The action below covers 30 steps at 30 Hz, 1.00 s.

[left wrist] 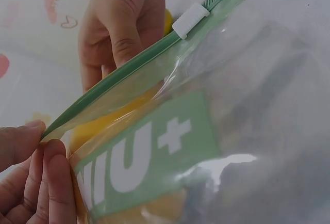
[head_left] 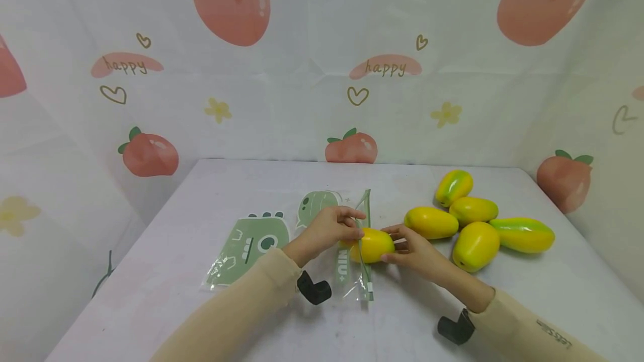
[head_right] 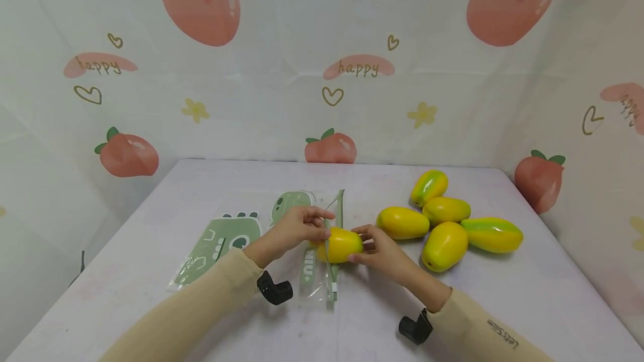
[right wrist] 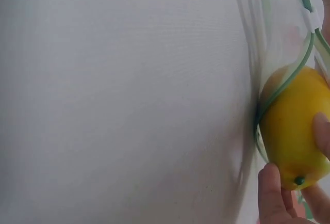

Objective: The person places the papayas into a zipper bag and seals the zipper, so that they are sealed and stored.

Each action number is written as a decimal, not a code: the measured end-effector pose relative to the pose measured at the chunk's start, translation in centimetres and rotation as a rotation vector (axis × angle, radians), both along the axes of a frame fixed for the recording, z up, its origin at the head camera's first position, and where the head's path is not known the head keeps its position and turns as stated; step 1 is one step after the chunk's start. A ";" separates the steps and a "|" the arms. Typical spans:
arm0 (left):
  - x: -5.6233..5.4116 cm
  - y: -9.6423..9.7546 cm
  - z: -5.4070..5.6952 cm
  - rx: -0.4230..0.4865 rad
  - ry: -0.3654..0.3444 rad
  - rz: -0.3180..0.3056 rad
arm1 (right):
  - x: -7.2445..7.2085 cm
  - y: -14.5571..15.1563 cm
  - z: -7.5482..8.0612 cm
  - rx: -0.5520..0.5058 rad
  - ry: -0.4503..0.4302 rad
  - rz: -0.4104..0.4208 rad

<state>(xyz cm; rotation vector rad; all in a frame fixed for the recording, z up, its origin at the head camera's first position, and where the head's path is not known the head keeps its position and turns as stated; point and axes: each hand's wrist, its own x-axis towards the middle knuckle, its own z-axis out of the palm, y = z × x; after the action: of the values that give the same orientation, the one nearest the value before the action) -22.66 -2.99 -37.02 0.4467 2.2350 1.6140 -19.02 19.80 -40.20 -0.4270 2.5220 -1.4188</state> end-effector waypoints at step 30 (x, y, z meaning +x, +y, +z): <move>0.1 0.1 0.8 -0.001 -0.007 0.015 | -1.1 -2.6 -0.6 -0.004 -0.049 -0.057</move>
<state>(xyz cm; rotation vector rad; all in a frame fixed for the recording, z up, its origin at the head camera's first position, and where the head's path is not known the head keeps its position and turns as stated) -22.51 -2.86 -36.20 0.4243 2.2390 1.6194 -20.11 17.24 -40.80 -0.3190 2.5119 -1.4368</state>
